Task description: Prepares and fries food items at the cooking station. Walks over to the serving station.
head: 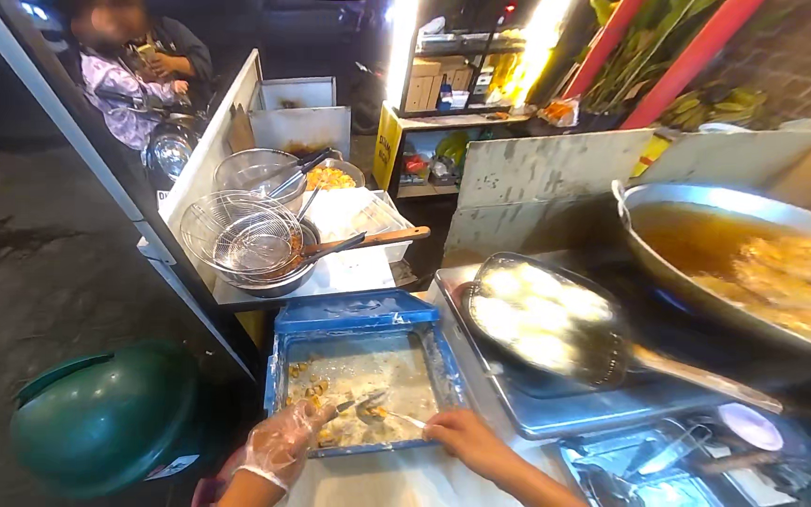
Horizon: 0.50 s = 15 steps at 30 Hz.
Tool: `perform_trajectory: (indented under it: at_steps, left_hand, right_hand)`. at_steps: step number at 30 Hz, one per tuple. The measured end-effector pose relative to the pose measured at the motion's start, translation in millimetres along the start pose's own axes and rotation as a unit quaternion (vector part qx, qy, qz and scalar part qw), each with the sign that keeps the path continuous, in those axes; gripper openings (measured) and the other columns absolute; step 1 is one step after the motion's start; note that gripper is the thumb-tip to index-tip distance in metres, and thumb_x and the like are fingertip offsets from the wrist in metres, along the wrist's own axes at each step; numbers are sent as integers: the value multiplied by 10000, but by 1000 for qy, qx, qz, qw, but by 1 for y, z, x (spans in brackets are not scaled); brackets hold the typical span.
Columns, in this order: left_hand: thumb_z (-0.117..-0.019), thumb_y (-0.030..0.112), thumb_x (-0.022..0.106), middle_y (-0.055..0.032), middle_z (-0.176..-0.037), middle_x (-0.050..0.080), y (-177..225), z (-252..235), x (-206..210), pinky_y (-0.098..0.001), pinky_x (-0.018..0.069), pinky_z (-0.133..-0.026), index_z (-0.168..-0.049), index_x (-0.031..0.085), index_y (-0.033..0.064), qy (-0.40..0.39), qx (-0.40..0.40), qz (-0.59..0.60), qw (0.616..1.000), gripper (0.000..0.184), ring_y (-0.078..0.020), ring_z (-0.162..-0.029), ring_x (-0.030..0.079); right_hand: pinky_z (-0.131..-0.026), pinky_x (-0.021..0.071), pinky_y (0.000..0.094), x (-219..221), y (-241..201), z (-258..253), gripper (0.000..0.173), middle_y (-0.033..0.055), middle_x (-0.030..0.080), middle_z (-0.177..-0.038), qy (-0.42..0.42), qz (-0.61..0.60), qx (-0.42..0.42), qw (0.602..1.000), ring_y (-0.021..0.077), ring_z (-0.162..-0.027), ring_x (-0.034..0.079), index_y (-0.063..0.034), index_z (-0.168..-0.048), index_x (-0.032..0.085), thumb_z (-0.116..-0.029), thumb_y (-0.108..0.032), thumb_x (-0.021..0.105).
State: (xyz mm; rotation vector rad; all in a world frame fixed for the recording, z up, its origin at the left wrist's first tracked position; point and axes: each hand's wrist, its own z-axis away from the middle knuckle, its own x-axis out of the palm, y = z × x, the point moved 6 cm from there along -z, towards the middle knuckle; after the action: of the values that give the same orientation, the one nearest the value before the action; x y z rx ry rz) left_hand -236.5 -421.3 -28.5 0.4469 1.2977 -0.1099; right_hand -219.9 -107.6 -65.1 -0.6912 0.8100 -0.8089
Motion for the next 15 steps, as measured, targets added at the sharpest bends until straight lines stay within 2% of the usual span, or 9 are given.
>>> perform_trajectory:
  at_steps: [2,4,7,10,12,15]
  left_hand:
    - [-981,135,594,-95,-1219,712,-7,15,-8,-508,595,-846,-1406,611,414,48,12,-16,999,509,-308,-1066,710]
    - [-952,160,635,-88,-1126,737,-19,34,-11,-499,619,-751,-1343,668,394,139,33,-19,990,457,-297,-959,737]
    - [-1003,223,582,-101,-1145,732,-33,57,-13,-502,615,-778,-1375,655,366,164,5,20,986,405,-296,-967,734]
    - [-1016,248,550,-117,-1151,723,-40,68,-6,-510,610,-796,-1388,658,317,188,-24,85,978,393,-293,-972,725]
    - [-1019,278,549,-103,-1165,722,-43,70,3,-503,608,-816,-1388,658,326,204,-38,110,972,388,-273,-986,723]
    - [-1008,276,563,-98,-1158,728,-43,68,12,-473,608,-840,-1382,668,289,224,-25,140,964,389,-257,-996,722]
  right_hand:
    - [-581,457,302,7,7,5,273,-29,601,-673,10,-38,12,999,74,-563,507,-98,-994,773,-1024,-285,577]
    - [-584,465,301,12,11,11,274,-27,608,-679,18,-44,18,999,76,-568,517,-97,-989,769,-1026,-283,572]
    - [-632,505,344,17,13,19,314,11,652,-745,31,21,8,999,115,-627,576,-97,-1010,763,-1036,-332,556]
    - [-791,557,478,22,12,26,388,70,713,-887,34,123,11,992,213,-821,680,-106,-1074,748,-1034,-416,518]
    - [-776,551,495,25,8,29,392,71,706,-883,34,163,-4,986,227,-829,678,-121,-1058,743,-1031,-425,498]
    - [-829,556,541,25,-6,35,425,85,733,-977,3,254,-12,967,261,-941,706,-145,-1132,731,-1053,-436,431]
